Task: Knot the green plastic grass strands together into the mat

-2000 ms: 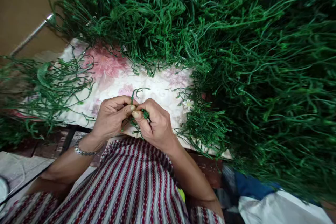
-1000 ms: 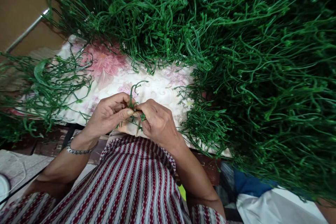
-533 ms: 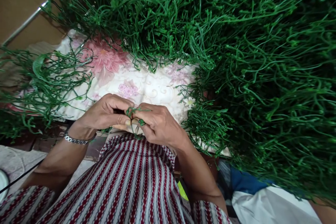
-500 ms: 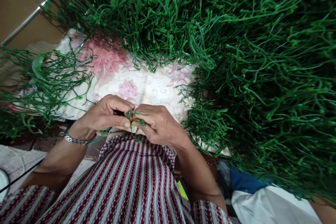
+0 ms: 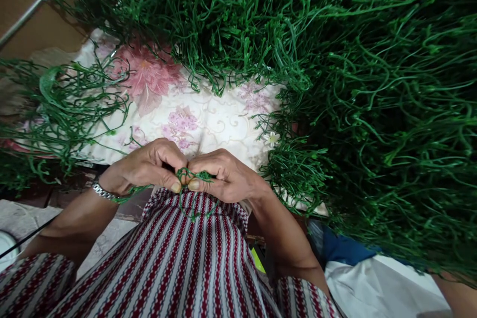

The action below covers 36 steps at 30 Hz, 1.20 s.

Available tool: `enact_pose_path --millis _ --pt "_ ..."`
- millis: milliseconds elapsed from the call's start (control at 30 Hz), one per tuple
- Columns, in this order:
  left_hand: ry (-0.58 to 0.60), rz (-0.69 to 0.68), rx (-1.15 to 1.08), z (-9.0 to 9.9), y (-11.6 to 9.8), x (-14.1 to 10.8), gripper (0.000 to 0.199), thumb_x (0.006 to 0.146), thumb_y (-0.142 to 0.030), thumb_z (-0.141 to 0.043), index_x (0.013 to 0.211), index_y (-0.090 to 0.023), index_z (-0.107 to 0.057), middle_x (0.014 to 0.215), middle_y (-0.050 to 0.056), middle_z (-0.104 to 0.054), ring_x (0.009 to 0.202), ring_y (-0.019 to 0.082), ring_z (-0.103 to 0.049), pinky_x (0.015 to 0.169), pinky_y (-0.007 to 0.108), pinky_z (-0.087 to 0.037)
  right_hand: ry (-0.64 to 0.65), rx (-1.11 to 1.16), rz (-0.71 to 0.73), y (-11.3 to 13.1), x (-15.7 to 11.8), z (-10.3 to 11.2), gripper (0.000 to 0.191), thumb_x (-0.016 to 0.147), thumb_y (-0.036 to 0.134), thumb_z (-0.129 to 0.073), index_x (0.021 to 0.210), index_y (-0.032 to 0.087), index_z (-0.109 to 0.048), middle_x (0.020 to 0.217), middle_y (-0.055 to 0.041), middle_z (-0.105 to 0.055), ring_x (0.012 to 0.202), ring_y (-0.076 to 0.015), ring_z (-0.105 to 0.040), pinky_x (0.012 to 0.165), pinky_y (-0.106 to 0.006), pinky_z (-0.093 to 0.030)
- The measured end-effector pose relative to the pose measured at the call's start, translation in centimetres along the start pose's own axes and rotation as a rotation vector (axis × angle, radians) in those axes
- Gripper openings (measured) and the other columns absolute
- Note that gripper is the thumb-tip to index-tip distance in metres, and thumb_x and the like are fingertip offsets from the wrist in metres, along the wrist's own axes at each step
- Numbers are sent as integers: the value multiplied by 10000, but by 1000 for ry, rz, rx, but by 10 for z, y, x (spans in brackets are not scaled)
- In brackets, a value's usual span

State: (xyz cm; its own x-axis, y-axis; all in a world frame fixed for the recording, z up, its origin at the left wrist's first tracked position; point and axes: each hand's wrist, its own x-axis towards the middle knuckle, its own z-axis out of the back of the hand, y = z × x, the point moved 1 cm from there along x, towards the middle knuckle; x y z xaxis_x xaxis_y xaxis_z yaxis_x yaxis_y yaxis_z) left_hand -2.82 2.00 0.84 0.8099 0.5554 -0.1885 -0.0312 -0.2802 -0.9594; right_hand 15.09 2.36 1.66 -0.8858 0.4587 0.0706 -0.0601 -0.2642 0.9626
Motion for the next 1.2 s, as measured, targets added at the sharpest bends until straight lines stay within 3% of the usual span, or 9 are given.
enact_pose_path --millis 233,433,500,600,700,833,900,1000,1200 --pt "18 -18 -26 -2 3 0 266 668 -218 -647 444 -136 -529 432 -38 -363 424 64 -266 439 260 -195 -11 34 21 1 2 -2 187 845 225 -468 714 130 -562 613 -14 -529 578 -83 -489 564 -214 -402" --pt "30 -37 -109 5 -4 -9 209 646 -292 -676 491 -158 -634 417 -3 -453 396 85 -337 417 254 -287 10 129 -3 9 -5 -5 230 857 268 -453 678 157 -543 585 6 -497 551 -79 -452 546 -218 -381" --pt "-111 -72 -134 10 -9 -12 183 629 -307 -701 528 -159 -667 450 23 -524 407 101 -406 421 254 -328 -73 175 -5 11 -11 -3 217 862 262 -458 692 161 -549 582 11 -494 540 -78 -448 528 -220 -370" --pt "-393 -104 -163 11 -10 -8 152 596 -290 -738 580 -153 -675 548 31 -587 488 114 -491 470 243 -392 -370 115 -46 11 -14 5 174 853 266 -481 729 163 -547 619 1 -499 570 -94 -468 533 -237 -379" --pt "-547 -171 -172 4 -4 3 180 608 -300 -735 620 -142 -649 607 15 -569 529 94 -478 491 218 -396 -548 47 -54 8 -11 7 171 855 279 -480 748 157 -533 708 -30 -534 662 -120 -521 601 -265 -428" --pt "-693 -211 -122 -3 7 12 176 670 -278 -690 626 -133 -601 626 4 -530 543 83 -468 504 207 -392 -732 144 -125 -1 -8 2 120 857 272 -490 817 163 -520 692 1 -529 482 -58 -447 449 -199 -378" --pt "-745 -227 -87 -4 9 12 147 702 -245 -658 632 -133 -592 643 7 -527 578 91 -484 531 209 -399 -773 144 -187 -6 -6 -2 118 849 282 -511 860 166 -534 653 23 -505 447 -43 -400 421 -182 -345" --pt "-840 -278 -9 -8 9 11 115 716 -207 -635 639 -138 -586 678 11 -523 624 96 -494 555 206 -396 -768 87 -240 -7 -2 -7 165 842 311 -519 883 158 -564 640 16 -512 528 -66 -465 477 -187 -388" --pt "-981 -440 280 -20 7 17 50 744 -156 -591 696 -161 -579 675 0 -509 634 97 -487 556 201 -388 -754 12 -234 -3 7 -15 210 796 324 -579 924 157 -567 809 -16 -609 717 -101 -559 655 -217 -459"
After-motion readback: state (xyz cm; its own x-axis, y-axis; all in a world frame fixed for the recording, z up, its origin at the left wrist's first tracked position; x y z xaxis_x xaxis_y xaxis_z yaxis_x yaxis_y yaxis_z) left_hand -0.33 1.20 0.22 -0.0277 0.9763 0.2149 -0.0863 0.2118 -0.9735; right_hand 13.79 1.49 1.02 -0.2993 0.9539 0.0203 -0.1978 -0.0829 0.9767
